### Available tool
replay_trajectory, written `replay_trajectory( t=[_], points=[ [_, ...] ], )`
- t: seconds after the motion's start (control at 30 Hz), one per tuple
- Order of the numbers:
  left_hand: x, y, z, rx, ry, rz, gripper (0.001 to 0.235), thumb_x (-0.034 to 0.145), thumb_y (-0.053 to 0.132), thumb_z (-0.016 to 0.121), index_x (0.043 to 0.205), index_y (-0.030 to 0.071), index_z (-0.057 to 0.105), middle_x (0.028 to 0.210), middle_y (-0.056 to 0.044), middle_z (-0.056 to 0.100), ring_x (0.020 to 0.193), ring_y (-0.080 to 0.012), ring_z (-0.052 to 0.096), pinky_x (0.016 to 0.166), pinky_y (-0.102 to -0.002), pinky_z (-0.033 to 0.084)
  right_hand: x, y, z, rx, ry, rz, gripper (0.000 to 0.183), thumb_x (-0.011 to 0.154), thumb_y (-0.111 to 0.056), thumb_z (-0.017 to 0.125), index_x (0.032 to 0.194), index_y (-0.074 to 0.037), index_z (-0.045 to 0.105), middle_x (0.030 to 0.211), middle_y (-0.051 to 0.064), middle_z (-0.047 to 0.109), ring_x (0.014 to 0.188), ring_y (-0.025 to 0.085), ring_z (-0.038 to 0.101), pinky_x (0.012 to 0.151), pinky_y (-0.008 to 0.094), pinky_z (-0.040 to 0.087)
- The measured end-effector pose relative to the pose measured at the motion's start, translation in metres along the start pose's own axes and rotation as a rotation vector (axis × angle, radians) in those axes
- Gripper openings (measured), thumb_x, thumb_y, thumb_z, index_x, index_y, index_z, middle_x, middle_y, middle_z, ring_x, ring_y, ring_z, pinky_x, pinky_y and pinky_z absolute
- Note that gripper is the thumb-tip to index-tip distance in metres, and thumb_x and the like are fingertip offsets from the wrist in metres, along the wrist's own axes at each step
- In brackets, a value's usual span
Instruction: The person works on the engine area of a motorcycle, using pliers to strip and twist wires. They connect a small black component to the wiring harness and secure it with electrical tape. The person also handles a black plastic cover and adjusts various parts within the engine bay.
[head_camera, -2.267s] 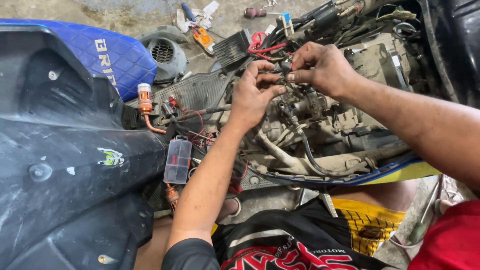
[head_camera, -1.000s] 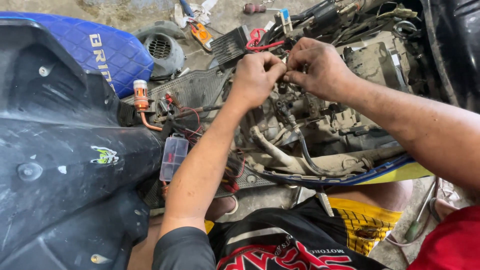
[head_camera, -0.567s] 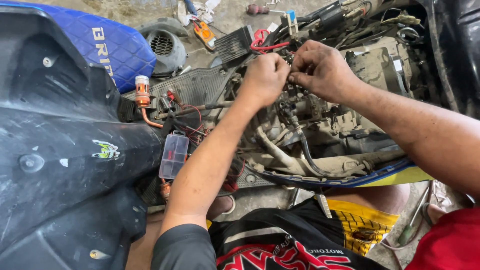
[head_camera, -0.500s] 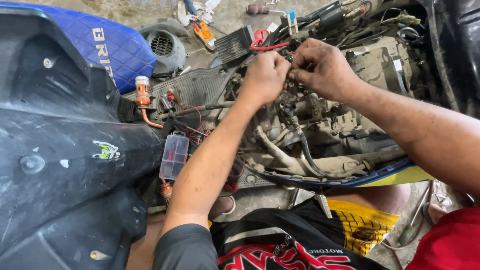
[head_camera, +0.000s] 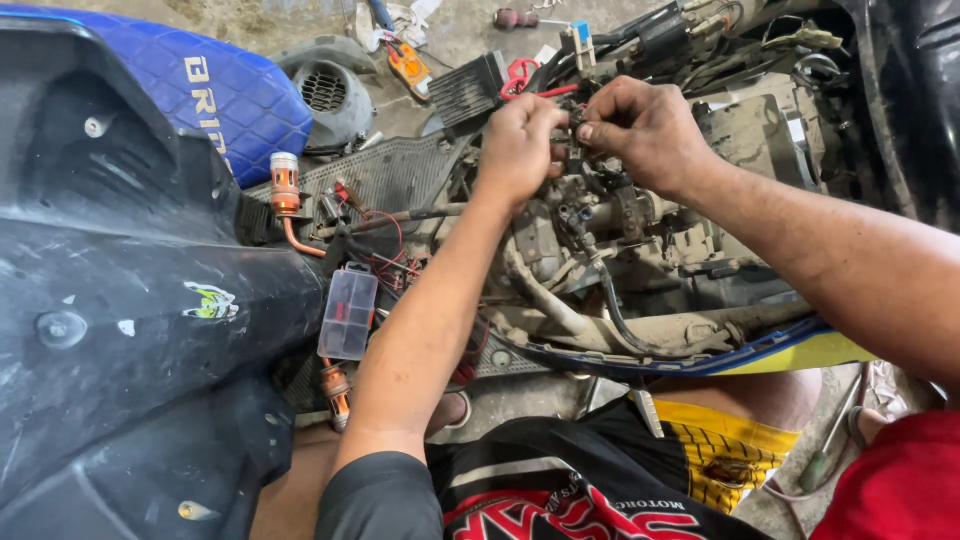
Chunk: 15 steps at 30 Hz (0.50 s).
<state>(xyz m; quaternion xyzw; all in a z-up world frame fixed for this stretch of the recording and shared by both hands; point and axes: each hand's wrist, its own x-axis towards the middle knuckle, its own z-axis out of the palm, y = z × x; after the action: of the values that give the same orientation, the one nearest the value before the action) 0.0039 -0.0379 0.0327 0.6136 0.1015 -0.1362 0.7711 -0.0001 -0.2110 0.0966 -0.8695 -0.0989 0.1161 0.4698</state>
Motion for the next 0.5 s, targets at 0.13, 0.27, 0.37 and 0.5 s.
replay_trajectory(
  t=[0.13, 0.27, 0.37, 0.5],
  points=[
    [-0.003, 0.005, -0.007, -0.018, -0.082, -0.053, 0.021, 0.099, 0.022, 0.059, 0.087, 0.008, 0.069, 0.087, -0.009, 0.069, 0.067, -0.018, 0.071, 0.05, -0.033, 0.067, 0.004, 0.016, -0.003, -0.103, 0.0, -0.076, 0.017, 0.098, -0.001, 0.078, 0.089, -0.01, 0.067, 0.098, 0.0, 0.066, 0.083, 0.008, 0.059, 0.074, 0.024, 0.05],
    [-0.033, 0.037, -0.027, 0.083, -0.347, -0.136, 0.038, 0.097, 0.022, 0.062, 0.128, 0.0, 0.059, 0.12, -0.017, 0.07, 0.088, -0.0251, 0.078, 0.075, -0.034, 0.069, 0.004, 0.005, -0.007, 0.081, -0.036, 0.022, 0.012, 0.101, -0.001, 0.074, 0.098, -0.008, 0.065, 0.094, 0.002, 0.066, 0.078, 0.01, 0.062, 0.071, 0.024, 0.056],
    [-0.053, 0.051, -0.021, 0.237, -0.408, -0.152, 0.056, 0.086, 0.019, 0.079, 0.137, 0.006, 0.059, 0.128, -0.012, 0.074, 0.102, -0.0237, 0.078, 0.095, -0.036, 0.065, 0.004, -0.004, -0.008, 0.156, -0.116, 0.094, 0.009, 0.102, -0.001, 0.069, 0.1, -0.008, 0.063, 0.099, 0.003, 0.064, 0.08, 0.011, 0.062, 0.073, 0.024, 0.058],
    [-0.032, -0.002, -0.01, 0.321, -0.192, 0.178, 0.024, 0.089, 0.032, 0.083, 0.108, 0.017, 0.079, 0.079, 0.008, 0.064, 0.071, -0.0076, 0.051, 0.066, -0.028, 0.042, 0.004, -0.027, -0.018, 0.026, -0.232, 0.079, 0.015, 0.097, 0.005, 0.07, 0.101, -0.008, 0.064, 0.114, 0.005, 0.062, 0.093, 0.014, 0.062, 0.086, 0.028, 0.057]
  ],
)
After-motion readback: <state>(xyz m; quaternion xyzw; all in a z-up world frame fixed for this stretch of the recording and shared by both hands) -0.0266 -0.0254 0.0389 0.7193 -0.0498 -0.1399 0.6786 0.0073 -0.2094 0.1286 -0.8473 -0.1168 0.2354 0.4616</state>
